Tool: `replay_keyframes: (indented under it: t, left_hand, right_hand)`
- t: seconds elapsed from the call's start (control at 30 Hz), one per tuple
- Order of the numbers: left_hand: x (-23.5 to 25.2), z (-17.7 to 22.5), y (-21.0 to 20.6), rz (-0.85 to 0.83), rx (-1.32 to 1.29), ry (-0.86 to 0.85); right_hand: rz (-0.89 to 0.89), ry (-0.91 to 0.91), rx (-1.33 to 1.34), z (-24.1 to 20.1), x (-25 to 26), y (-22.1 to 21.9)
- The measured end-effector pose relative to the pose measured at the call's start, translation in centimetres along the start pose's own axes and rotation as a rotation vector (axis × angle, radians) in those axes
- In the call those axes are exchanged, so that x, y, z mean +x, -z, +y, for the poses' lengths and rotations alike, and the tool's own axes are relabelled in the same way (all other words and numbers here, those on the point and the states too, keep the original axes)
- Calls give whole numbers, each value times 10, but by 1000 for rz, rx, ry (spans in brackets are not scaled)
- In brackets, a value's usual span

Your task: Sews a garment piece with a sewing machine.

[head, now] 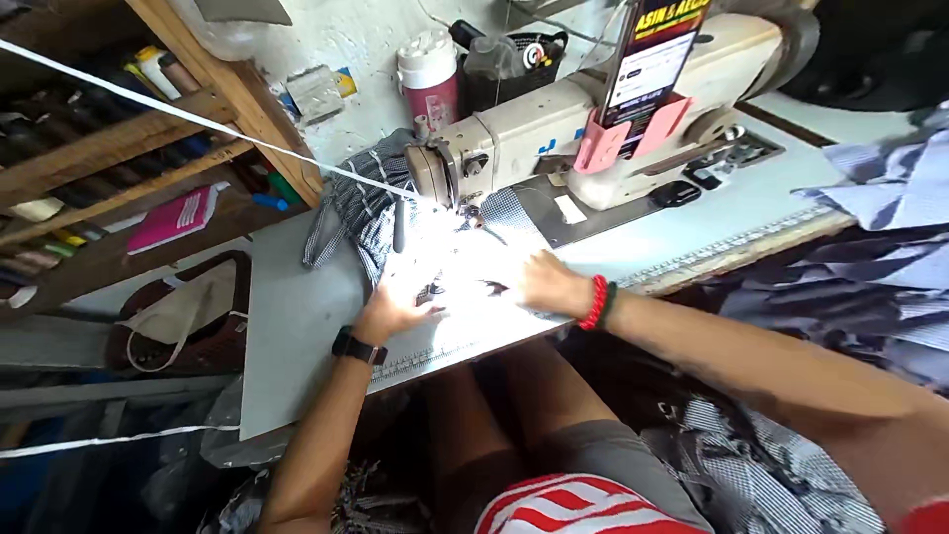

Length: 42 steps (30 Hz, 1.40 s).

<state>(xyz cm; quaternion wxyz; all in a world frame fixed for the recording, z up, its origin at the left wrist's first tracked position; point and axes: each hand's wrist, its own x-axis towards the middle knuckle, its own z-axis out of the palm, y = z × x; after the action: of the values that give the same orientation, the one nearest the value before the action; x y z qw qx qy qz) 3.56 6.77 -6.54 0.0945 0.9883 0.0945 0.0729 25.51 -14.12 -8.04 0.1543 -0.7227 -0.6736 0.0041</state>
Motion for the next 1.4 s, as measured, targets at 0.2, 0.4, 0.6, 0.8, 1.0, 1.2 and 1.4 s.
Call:
replay_keyframes:
  t: [0.2,0.4,0.6,0.8,1.0,1.2,1.4]
  left_hand:
    - [-20,-25,-24,188,-188,-12]
    - [-21,-23,-23,163,-207,-7]
    - [-13,-20,-15,143,-162,120]
    - [-12,-17,-11,144,-189,103]
    - [-1,-36,-18,65,-172,82]
    - [22,-64,-12,-37,-190,128]
    - [61,-55,25,-14,-398,360]
  right_hand:
    - [-39,-105,-18,-25,0,7]
    - [116,55,102,-65,53,-19]
    - [133,395,117,-72,42,-30]
    - [193,125,238,-59,19,-12]
    - [-10,-558,58,7,31,-5]
    - [-73,-411,85,23,60,6]
    - [-59,-211,116,55,97,9]
